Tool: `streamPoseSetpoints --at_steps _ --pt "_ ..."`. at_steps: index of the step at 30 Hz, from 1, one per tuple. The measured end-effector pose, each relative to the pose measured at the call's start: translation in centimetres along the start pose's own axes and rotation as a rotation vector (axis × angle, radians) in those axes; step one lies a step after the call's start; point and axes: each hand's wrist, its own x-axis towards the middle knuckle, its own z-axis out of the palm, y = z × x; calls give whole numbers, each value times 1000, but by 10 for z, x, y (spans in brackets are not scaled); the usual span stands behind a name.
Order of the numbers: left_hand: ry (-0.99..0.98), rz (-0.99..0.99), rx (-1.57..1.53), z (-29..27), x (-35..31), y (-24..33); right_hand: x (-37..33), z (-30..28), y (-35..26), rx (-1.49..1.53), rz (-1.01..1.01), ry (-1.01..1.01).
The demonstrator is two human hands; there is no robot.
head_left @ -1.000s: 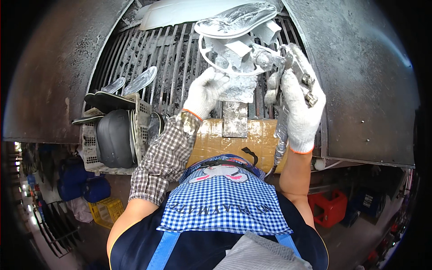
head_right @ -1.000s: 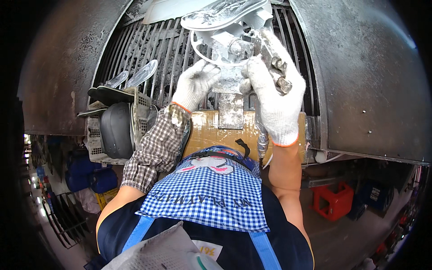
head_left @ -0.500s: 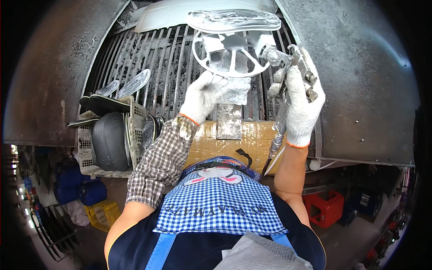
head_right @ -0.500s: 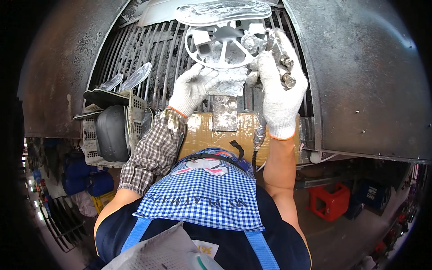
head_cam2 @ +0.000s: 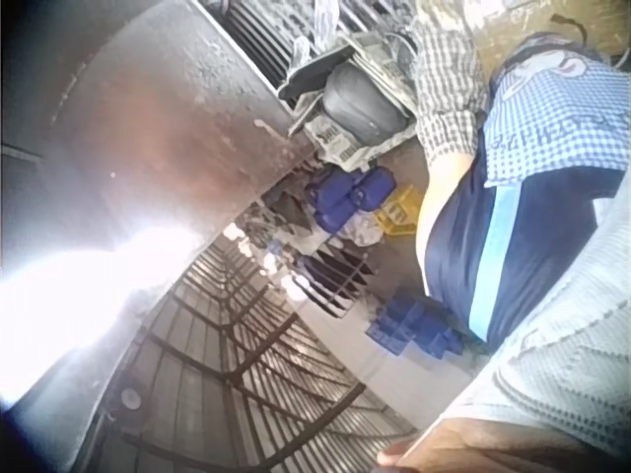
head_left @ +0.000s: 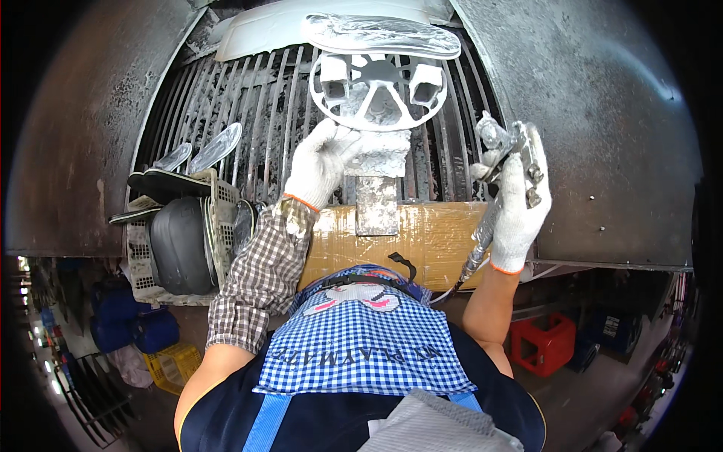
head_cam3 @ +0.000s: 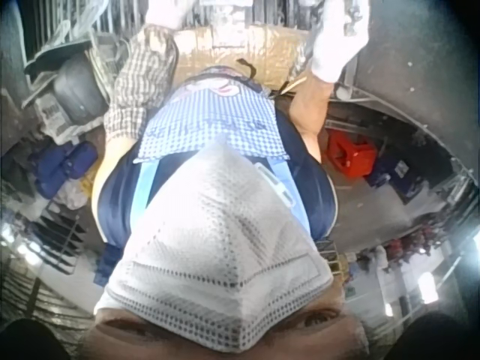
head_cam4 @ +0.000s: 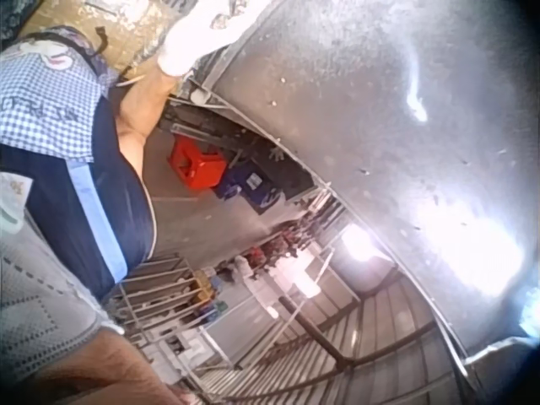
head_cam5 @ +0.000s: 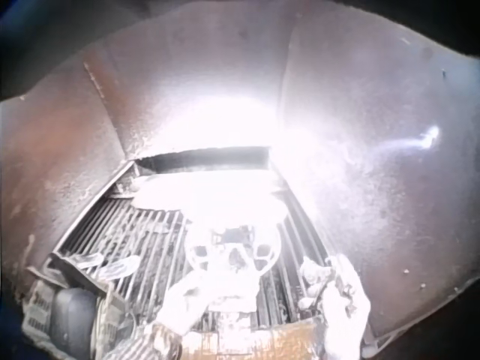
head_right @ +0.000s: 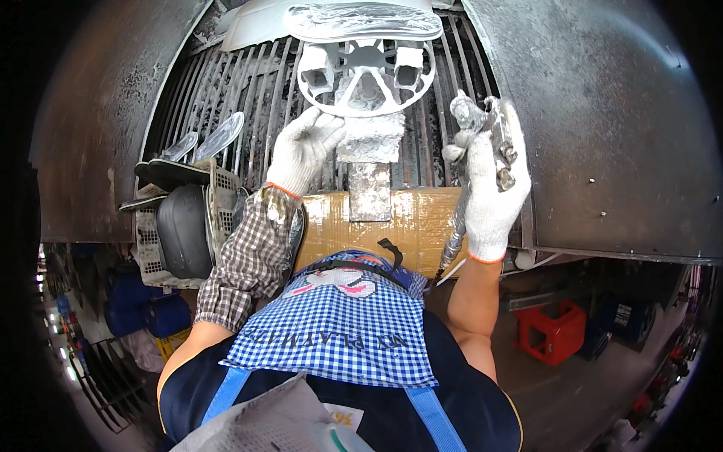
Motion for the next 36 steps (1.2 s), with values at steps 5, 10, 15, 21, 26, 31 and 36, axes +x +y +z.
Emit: streamPoseSetpoints --at_steps 5,10,15,21,26,31,36 --pt "149 417 461 36 -33 -20 -14 -24 12 2 85 37" --pt "-94 278 217 90 -15 -23 -29 -40 22 -57 117 91" --pt "55 97 119 130 57 -22 -43 -45 30 -252 80 84" --pt "151 416 610 133 89 -17 -60 -58 44 -478 81 62" --pt "188 174 313 144 86 6 -61 -66 56 -452 126 63" --pt "119 592 1522 106 32 77 -62 -63 59 -478 115 37" --pt "162 924 2153 9 38 178 -71 -56 59 -532 120 33"
